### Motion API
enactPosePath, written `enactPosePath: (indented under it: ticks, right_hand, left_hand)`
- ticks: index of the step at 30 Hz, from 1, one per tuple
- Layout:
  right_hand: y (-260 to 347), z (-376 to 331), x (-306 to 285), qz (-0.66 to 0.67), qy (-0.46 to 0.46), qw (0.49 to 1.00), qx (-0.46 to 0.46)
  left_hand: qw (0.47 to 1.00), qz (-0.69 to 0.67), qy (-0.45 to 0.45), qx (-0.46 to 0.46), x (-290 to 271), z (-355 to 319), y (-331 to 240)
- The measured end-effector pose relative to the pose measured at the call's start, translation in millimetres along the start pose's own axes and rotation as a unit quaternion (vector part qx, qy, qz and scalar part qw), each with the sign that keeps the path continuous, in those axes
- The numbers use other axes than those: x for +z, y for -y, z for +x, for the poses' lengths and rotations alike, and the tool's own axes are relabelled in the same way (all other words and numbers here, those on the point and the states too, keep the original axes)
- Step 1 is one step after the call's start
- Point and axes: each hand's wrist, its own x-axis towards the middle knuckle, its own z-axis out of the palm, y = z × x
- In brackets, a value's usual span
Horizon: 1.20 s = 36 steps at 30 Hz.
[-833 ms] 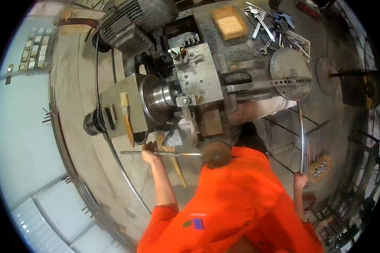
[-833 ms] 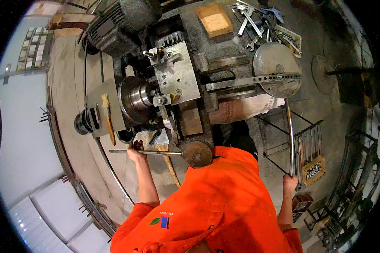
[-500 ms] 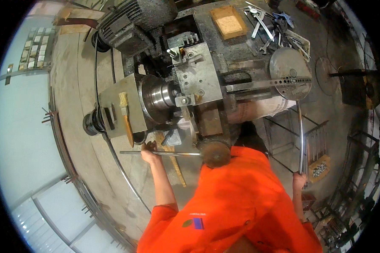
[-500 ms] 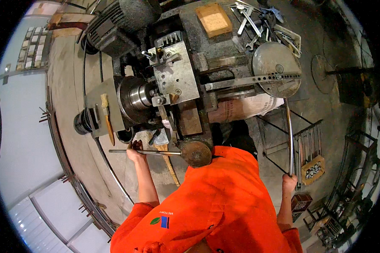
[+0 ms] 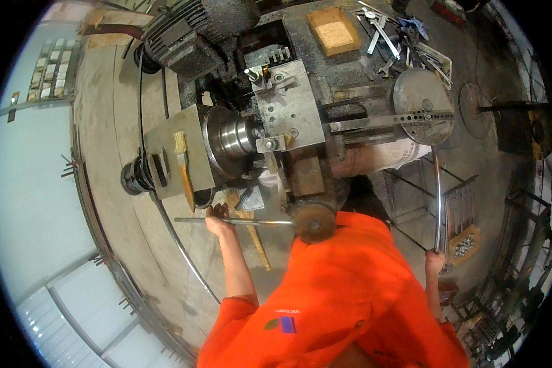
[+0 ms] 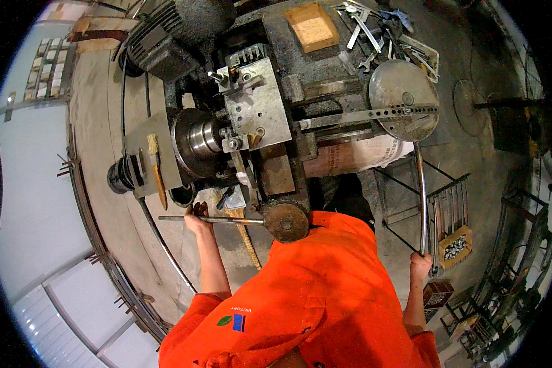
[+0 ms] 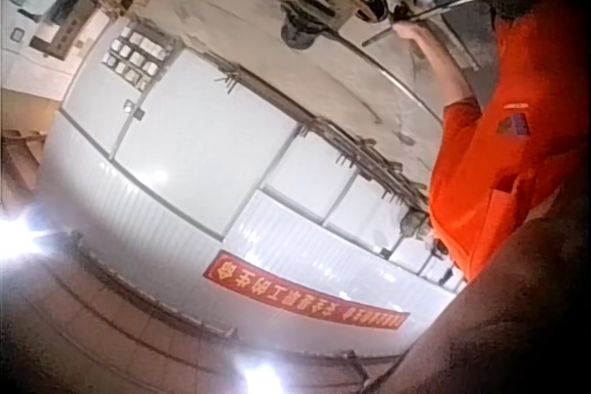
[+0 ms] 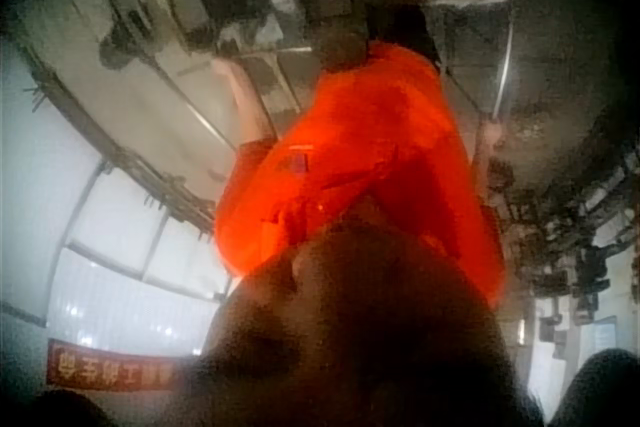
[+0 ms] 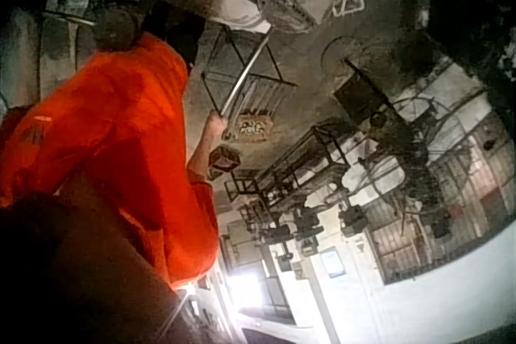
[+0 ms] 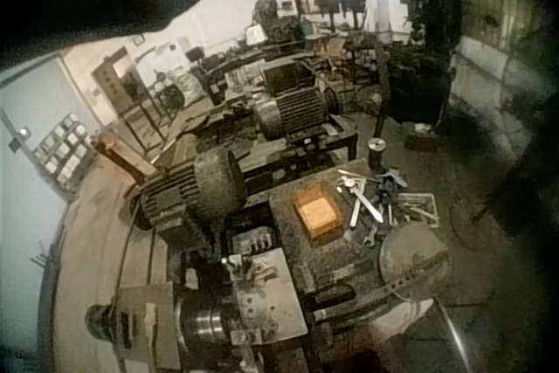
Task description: The person operates a metal lathe, repeatedly measuring a cylindrical metal workpiece with a dial caliper and adjusting the machine using a wrench and a long metal bar. The person removes the workpiece from the chuck, measures it, and then re-secures it, repeating this cycle multiple times.
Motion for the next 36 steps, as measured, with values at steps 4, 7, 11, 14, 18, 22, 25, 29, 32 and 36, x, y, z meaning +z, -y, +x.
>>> enactPosePath:
  ticks: [4,7,11,14,18,22,25,29,32,36]
  right_hand:
    - [15.2,-5.0,-3.0,0.021,-0.018,0.998,-0.055]
    - [21.3,-8.3,-1.7,0.043,-0.036,0.998,-0.037]
    - [3.2,-2.8,4.4,0.034,-0.036,0.997,-0.054]
    - [3.4,-2.7,6.3,0.04,-0.042,0.997,-0.053]
    - [15.9,-4.8,-2.3,0.039,0.01,0.999,-0.023]
    - [33.1,-10.2,-9.7,0.018,0.003,1.0,-0.015]
    - [62.1,-20.5,-18.9,0.024,-0.002,1.0,-0.002]
    - [54.9,-17.4,-16.9,0.021,0.005,0.999,0.027]
    - [35.8,-12.3,-10.0,0.025,0.012,0.999,0.032]
    - [26.9,-10.4,-3.7,-0.014,-0.008,0.999,0.036]
  left_hand:
    - [1.0,0.005,-0.001,0.002,-0.7,1.6,0.7]
    - [1.0,0.011,0.01,0.002,0.3,-1.3,-0.4]
    - [1.0,0.018,-0.002,0.006,4.5,-6.2,-1.7]
    - [1.0,0.01,0.009,0.001,-0.6,0.9,0.5]
    - [1.0,-0.001,0.02,-0.02,-8.7,13.3,3.0]
    - [1.0,-0.001,0.016,-0.018,-5.6,9.1,2.7]
    - [1.0,0.003,0.005,-0.006,4.9,-7.1,-1.7]
    - [0.999,-0.009,0.031,-0.012,-4.8,3.4,-0.2]
    - [0.999,-0.018,0.032,-0.014,-4.6,5.8,1.2]
    - [0.999,-0.017,0.029,-0.015,-6.4,9.2,2.0]
